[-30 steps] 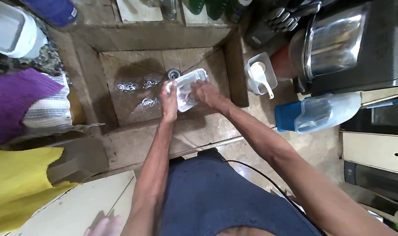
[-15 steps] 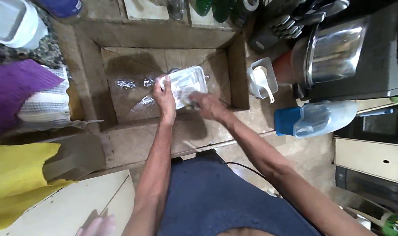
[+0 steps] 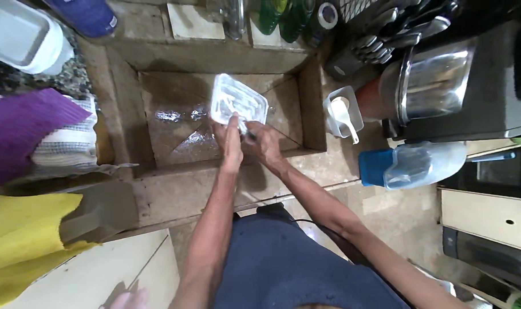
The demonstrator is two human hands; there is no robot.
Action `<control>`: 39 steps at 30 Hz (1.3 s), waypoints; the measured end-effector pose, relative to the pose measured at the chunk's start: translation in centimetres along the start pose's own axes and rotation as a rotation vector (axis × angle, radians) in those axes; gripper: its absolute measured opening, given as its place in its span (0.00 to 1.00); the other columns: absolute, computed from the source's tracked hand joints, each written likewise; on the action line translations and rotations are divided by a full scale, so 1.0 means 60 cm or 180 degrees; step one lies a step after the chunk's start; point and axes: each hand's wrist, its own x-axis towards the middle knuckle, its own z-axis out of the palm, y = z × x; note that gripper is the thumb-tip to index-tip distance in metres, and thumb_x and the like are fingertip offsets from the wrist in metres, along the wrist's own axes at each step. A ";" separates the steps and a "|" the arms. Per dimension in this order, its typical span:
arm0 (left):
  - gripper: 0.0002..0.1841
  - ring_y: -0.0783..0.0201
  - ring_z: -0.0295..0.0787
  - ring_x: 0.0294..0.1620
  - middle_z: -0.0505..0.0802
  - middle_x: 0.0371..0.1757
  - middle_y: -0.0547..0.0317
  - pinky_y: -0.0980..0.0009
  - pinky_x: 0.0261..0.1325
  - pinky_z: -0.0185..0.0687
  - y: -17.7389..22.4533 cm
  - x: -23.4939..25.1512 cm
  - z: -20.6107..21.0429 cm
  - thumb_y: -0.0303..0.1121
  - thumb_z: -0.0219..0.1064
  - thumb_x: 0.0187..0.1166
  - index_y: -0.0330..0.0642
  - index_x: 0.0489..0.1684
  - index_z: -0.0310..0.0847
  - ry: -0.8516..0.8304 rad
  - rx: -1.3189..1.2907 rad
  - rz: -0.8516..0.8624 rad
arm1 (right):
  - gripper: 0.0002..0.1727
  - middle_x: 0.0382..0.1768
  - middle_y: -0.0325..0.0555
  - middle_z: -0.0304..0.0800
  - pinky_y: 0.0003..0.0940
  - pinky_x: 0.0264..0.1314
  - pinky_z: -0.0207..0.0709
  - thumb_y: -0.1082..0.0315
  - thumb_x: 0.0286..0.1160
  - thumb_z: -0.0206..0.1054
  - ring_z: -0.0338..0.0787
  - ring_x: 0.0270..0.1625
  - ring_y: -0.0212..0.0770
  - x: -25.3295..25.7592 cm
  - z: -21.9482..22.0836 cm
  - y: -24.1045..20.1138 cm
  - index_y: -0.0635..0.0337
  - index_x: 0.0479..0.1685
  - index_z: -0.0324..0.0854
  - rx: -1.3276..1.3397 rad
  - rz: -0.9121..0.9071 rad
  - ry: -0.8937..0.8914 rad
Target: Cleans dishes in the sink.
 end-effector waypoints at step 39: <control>0.19 0.50 0.91 0.55 0.88 0.62 0.39 0.48 0.57 0.88 0.044 0.072 -0.088 0.37 0.56 0.90 0.37 0.72 0.79 -0.0365 0.1482 0.0107 | 0.22 0.63 0.54 0.92 0.60 0.60 0.85 0.72 0.76 0.66 0.94 0.57 0.57 0.116 -0.062 0.016 0.58 0.70 0.84 -0.0703 -0.0443 -0.1476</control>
